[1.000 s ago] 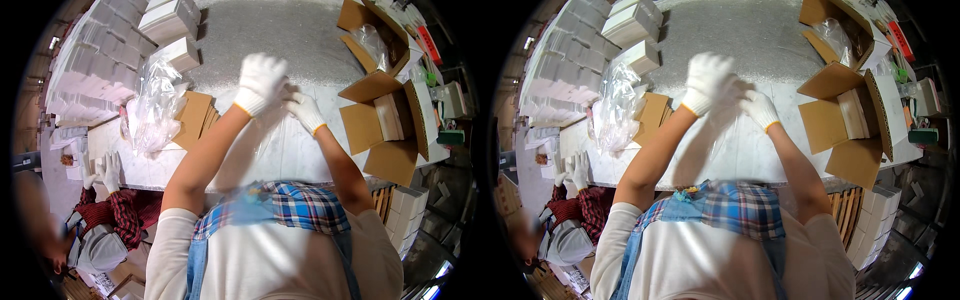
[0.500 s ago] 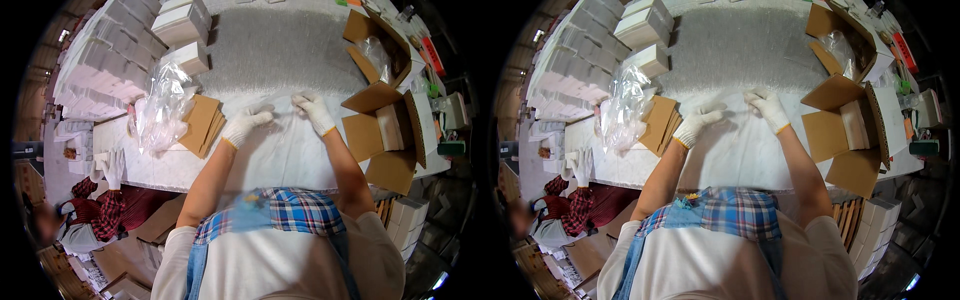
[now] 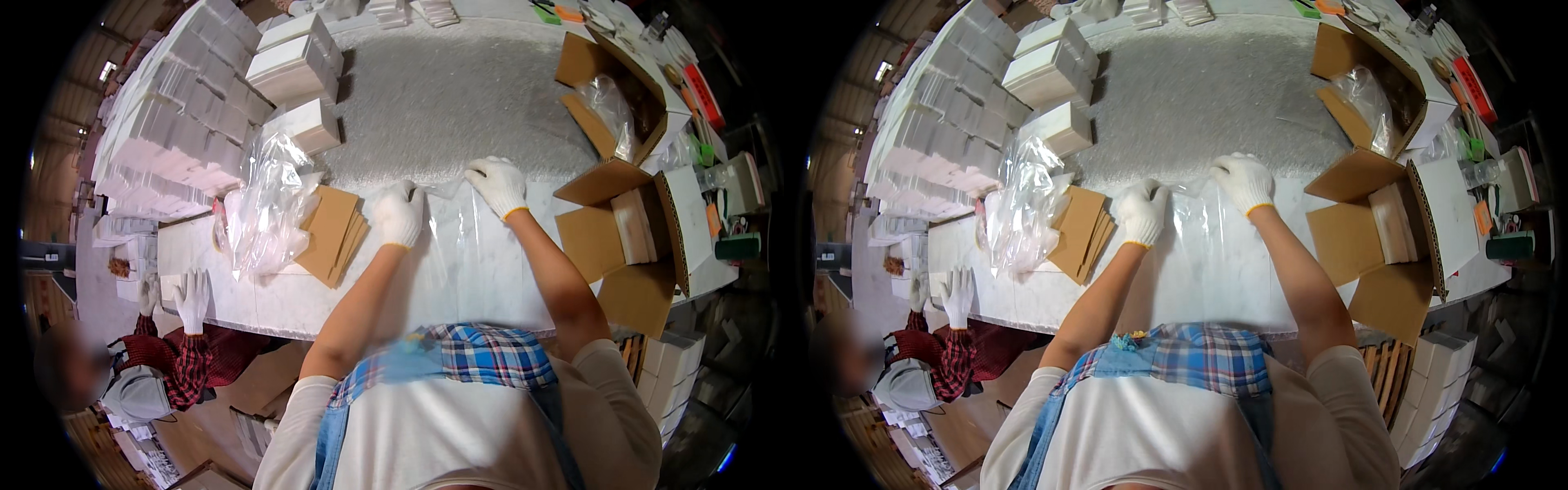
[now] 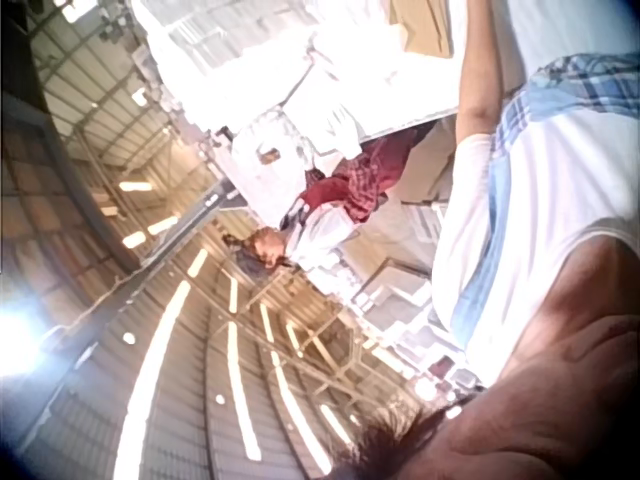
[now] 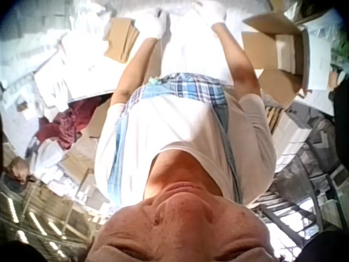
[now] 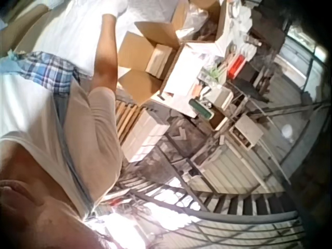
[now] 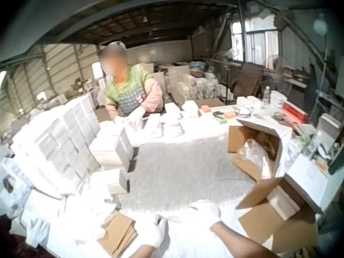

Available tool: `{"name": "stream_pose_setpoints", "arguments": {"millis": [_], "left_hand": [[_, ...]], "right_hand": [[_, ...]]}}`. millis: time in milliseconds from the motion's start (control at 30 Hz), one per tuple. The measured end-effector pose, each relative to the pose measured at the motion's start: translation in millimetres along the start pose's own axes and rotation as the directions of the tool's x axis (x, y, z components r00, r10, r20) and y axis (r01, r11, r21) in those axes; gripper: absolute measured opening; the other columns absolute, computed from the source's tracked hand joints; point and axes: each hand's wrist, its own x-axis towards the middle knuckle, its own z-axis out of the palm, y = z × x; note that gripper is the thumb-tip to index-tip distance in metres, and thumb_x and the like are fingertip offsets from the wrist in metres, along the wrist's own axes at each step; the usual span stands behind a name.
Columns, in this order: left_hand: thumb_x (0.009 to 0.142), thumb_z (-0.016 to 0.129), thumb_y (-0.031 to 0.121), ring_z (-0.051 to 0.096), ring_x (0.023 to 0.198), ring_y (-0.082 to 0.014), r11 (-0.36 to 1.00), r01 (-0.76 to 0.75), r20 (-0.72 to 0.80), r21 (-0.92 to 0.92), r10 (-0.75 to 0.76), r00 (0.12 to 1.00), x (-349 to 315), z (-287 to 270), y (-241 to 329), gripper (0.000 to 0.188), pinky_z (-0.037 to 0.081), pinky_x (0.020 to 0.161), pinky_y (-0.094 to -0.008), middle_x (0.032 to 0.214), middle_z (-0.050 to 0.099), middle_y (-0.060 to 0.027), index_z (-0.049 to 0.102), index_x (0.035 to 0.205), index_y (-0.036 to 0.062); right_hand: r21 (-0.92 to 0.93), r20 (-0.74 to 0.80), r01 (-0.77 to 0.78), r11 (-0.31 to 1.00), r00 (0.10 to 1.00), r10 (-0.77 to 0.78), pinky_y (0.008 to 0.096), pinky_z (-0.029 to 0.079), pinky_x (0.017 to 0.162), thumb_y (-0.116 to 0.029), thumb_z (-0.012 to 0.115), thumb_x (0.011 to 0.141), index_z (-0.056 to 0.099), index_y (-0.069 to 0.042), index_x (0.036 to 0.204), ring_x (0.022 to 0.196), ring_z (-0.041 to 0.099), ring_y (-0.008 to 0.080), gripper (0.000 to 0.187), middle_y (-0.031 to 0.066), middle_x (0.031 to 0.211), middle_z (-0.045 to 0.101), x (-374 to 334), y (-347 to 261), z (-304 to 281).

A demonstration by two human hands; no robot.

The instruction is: The person wraps small white rectangular items in clear plastic bags and places them into brown cardboard boxes. They repeat this process continuously at a workbench in a warehouse setting.

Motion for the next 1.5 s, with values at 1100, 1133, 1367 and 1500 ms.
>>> {"name": "stream_pose_setpoints", "arguments": {"millis": [1100, 1133, 1367, 1500], "left_hand": [[0.085, 0.070, 0.021, 0.053, 0.118, -0.0402, 0.639, -0.769, 0.131, -0.014, 0.764, 0.632, -69, 2, 10, 0.045, 0.043, 0.104, -0.0510, 0.121, 0.056, -0.0215, 0.058, 0.121, -0.0027], [0.085, 0.071, 0.021, 0.052, 0.120, -0.0408, 0.646, -0.764, 0.138, -0.013, 0.758, 0.638, -69, 3, 9, 0.047, 0.042, 0.106, -0.0517, 0.124, 0.055, -0.0220, 0.057, 0.123, -0.0033], [0.081, 0.075, 0.026, 0.048, 0.127, -0.0435, 0.653, -0.755, 0.247, -0.060, 0.742, 0.623, -66, -4, 13, 0.062, 0.038, 0.111, -0.0538, 0.131, 0.053, -0.0240, 0.053, 0.130, -0.0058], [0.082, 0.075, 0.029, 0.048, 0.127, -0.0435, 0.662, -0.749, 0.232, -0.038, 0.735, 0.637, -66, -2, 13, 0.065, 0.038, 0.111, -0.0546, 0.132, 0.052, -0.0251, 0.052, 0.132, -0.0056]], "right_hand": [[0.086, -0.259, 0.073, 0.994, 0.965, -0.048, 0.0432, 0.051, 0.087, -0.035, 0.070, 0.090, 0.079, -0.016, 0.093, 0.096, 0.065, 0.0298, 0.021, 0.0062, 0.097, 0.073, 5, -1, 22], [0.141, -0.288, 0.093, 0.986, 0.956, -0.049, 0.0435, 0.051, 0.086, -0.034, 0.070, 0.090, 0.079, -0.016, 0.092, 0.095, 0.065, 0.0300, 0.021, 0.0061, 0.096, 0.073, 4, 1, 22], [0.113, -0.420, 0.334, 0.936, 0.870, -0.259, 0.0421, 0.050, 0.082, -0.020, 0.076, 0.084, 0.078, -0.010, 0.090, 0.091, 0.065, 0.0318, 0.013, 0.0083, 0.091, 0.073, -6, -1, 15], [0.210, -0.366, 0.276, 0.938, 0.912, -0.187, 0.0427, 0.051, 0.080, -0.018, 0.076, 0.084, 0.078, -0.009, 0.089, 0.090, 0.065, 0.0314, 0.011, 0.0084, 0.091, 0.073, -8, 1, 13]]}}
